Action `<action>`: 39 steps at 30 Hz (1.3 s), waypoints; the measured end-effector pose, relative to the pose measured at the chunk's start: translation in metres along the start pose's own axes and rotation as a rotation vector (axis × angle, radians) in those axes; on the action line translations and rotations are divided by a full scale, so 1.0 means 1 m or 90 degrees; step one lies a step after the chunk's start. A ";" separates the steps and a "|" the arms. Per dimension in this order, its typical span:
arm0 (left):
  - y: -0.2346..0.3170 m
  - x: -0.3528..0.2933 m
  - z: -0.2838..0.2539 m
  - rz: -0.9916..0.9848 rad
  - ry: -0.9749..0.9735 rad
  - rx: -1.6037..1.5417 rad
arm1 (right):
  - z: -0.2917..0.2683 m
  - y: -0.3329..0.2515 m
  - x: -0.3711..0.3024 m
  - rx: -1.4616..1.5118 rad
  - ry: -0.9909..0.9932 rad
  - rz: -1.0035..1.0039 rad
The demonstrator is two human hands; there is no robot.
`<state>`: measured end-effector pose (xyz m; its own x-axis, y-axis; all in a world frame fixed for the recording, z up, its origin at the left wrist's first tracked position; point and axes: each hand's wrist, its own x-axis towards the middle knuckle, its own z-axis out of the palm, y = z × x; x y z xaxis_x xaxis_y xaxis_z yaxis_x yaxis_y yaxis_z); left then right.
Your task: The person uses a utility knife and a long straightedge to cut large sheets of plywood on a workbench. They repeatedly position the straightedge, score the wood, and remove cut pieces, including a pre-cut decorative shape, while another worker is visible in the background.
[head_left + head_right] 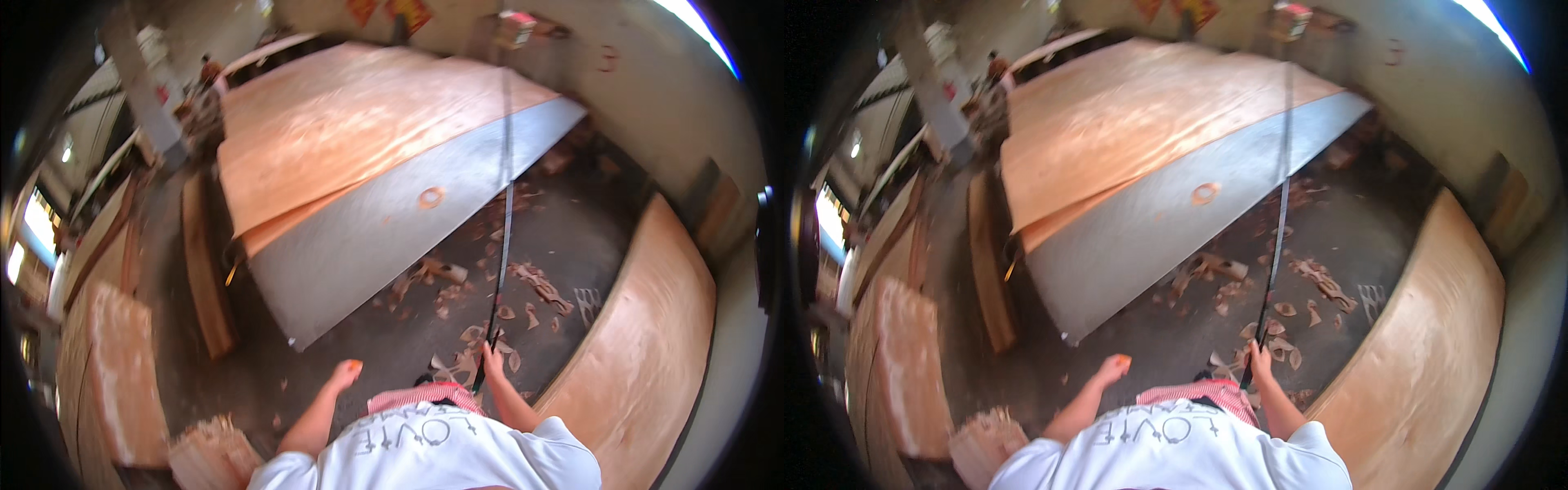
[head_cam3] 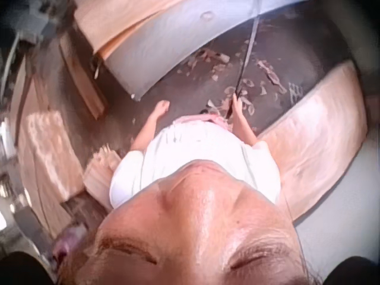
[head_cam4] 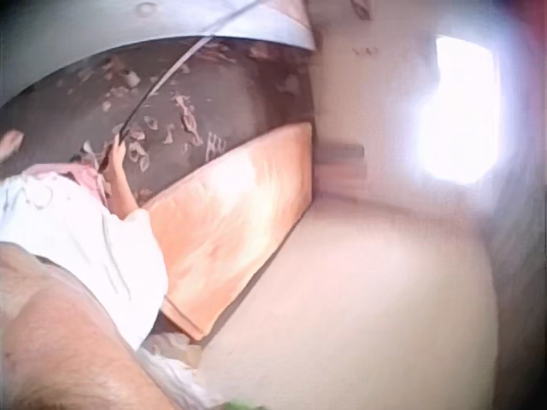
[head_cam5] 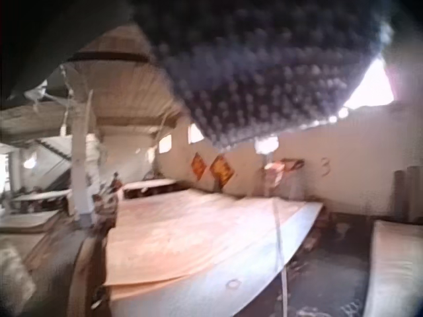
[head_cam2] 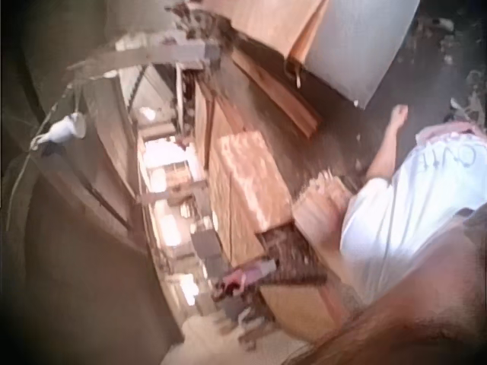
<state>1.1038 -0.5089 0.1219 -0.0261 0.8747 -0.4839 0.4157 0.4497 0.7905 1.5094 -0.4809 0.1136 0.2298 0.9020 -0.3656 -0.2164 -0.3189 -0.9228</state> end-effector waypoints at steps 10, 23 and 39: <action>0.071 0.229 -0.193 0.134 0.341 -0.186 | 0.147 -0.037 0.176 0.030 0.011 0.110; 0.132 0.443 -0.569 0.060 0.841 0.615 | 0.389 -0.119 0.298 0.008 0.031 0.171; -0.023 0.528 -0.761 -0.148 0.495 -0.733 | 0.541 -0.088 0.350 -0.053 0.012 0.245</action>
<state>0.3884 0.0801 0.1338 -0.6359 0.4660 -0.6152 -0.6237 0.1592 0.7653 1.0959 0.0200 0.1330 0.1641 0.7066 -0.6884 -0.2126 -0.6561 -0.7241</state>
